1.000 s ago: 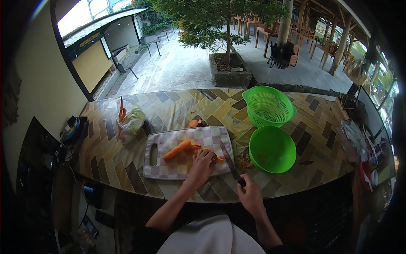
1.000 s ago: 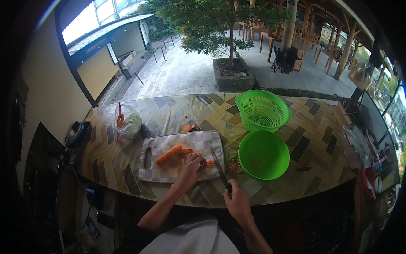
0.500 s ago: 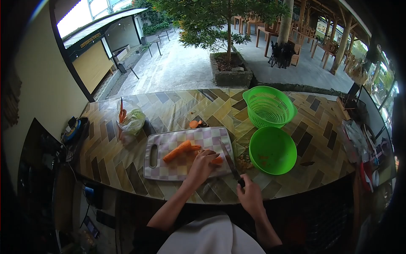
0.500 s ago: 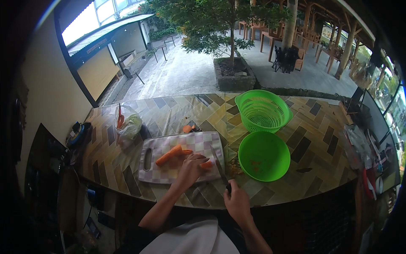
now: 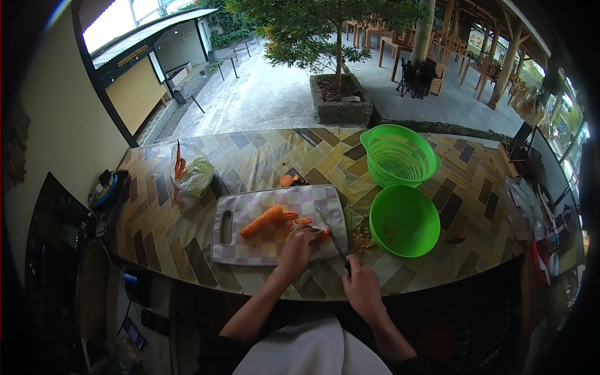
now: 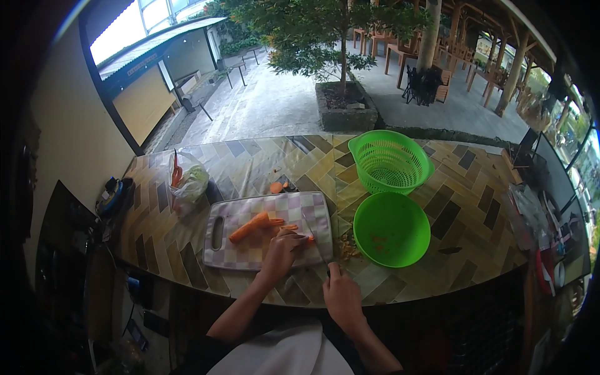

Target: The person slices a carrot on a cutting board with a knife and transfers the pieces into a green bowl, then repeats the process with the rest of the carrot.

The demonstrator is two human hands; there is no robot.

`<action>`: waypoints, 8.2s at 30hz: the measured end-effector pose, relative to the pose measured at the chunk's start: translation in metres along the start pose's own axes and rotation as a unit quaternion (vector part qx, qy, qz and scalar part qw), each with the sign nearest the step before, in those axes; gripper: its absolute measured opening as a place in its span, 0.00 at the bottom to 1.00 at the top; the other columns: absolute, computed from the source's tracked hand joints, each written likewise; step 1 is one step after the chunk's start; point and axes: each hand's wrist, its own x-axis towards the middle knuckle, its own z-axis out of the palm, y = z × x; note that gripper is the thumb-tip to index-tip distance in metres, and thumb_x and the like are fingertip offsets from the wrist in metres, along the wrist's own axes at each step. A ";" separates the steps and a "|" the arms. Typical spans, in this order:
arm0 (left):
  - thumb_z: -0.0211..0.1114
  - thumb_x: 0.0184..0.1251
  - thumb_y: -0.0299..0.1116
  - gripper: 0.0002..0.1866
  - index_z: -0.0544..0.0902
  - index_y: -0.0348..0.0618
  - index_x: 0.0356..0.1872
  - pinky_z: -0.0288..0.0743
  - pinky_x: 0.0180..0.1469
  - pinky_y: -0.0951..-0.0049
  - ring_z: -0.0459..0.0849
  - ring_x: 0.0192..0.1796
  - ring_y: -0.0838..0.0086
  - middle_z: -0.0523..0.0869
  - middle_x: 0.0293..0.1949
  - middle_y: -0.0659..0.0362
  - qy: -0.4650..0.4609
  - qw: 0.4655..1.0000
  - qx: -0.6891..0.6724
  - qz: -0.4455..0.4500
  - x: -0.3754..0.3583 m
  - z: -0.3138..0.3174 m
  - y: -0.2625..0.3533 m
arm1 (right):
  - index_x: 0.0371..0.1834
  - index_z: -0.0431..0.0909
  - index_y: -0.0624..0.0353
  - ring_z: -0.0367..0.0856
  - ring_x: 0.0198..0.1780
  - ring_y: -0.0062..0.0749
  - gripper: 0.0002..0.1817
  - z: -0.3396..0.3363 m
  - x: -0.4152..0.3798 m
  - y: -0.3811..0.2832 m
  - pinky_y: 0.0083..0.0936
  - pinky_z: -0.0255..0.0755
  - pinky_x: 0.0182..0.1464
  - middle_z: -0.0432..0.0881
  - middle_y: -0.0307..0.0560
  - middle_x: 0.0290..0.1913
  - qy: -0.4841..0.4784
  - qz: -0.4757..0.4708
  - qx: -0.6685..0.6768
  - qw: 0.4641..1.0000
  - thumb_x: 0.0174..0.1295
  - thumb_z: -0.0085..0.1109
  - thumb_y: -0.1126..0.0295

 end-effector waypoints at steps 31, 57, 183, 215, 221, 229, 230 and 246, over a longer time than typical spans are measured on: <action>0.61 0.48 0.18 0.15 0.89 0.33 0.38 0.75 0.59 0.62 0.83 0.52 0.55 0.89 0.41 0.48 0.023 0.999 -0.028 -0.017 -0.003 0.009 -0.004 | 0.62 0.65 0.61 0.83 0.32 0.63 0.18 0.003 -0.008 -0.002 0.55 0.74 0.35 0.83 0.63 0.27 -0.061 0.027 -0.054 0.996 0.74 0.47 0.66; 0.60 0.53 0.19 0.14 0.90 0.38 0.38 0.76 0.55 0.64 0.83 0.49 0.58 0.89 0.40 0.51 0.051 0.998 -0.015 -0.035 -0.006 0.017 0.002 | 0.57 0.61 0.66 0.82 0.35 0.69 0.17 -0.013 -0.021 -0.003 0.59 0.75 0.39 0.81 0.69 0.29 -0.182 0.040 -0.118 0.975 0.75 0.44 0.65; 0.66 0.47 0.16 0.14 0.90 0.36 0.37 0.77 0.55 0.65 0.83 0.49 0.60 0.89 0.39 0.53 0.046 0.997 -0.026 -0.056 -0.003 0.004 -0.008 | 0.50 0.62 0.65 0.80 0.34 0.71 0.13 -0.017 -0.009 -0.011 0.61 0.71 0.37 0.80 0.69 0.26 -0.196 0.067 -0.041 0.978 0.75 0.45 0.65; 0.67 0.46 0.19 0.11 0.89 0.40 0.32 0.78 0.49 0.63 0.84 0.46 0.58 0.87 0.36 0.51 0.057 0.998 0.005 -0.039 0.000 0.004 -0.021 | 0.56 0.63 0.63 0.80 0.35 0.71 0.16 -0.001 -0.014 -0.006 0.61 0.69 0.39 0.81 0.70 0.28 -0.111 0.044 -0.022 0.993 0.74 0.47 0.64; 0.69 0.44 0.18 0.11 0.90 0.43 0.31 0.77 0.41 0.68 0.83 0.37 0.65 0.88 0.31 0.55 0.097 0.995 0.006 -0.007 0.000 0.007 -0.026 | 0.55 0.64 0.63 0.80 0.35 0.71 0.16 -0.001 -0.012 -0.006 0.61 0.70 0.38 0.80 0.70 0.28 -0.114 0.040 -0.018 0.993 0.74 0.47 0.63; 0.70 0.44 0.20 0.11 0.91 0.43 0.31 0.77 0.42 0.69 0.83 0.36 0.64 0.88 0.31 0.55 0.067 0.997 -0.018 -0.040 0.006 0.002 -0.031 | 0.54 0.64 0.64 0.80 0.35 0.71 0.15 -0.005 -0.010 -0.004 0.61 0.70 0.38 0.80 0.71 0.28 -0.132 0.024 -0.022 0.991 0.74 0.46 0.64; 0.70 0.44 0.20 0.11 0.91 0.43 0.30 0.77 0.42 0.69 0.83 0.36 0.64 0.88 0.31 0.55 0.061 0.997 -0.028 -0.038 0.007 0.002 -0.033 | 0.55 0.64 0.64 0.80 0.35 0.71 0.15 -0.005 -0.010 -0.003 0.61 0.70 0.38 0.80 0.71 0.28 -0.137 0.019 -0.024 0.990 0.74 0.46 0.64; 0.62 0.48 0.16 0.13 0.88 0.35 0.36 0.76 0.55 0.61 0.83 0.50 0.54 0.88 0.39 0.49 0.054 0.998 -0.001 -0.017 -0.003 0.003 -0.014 | 0.54 0.62 0.65 0.82 0.37 0.70 0.14 0.008 -0.003 -0.010 0.61 0.74 0.41 0.82 0.70 0.29 -0.171 0.042 -0.093 0.980 0.74 0.45 0.66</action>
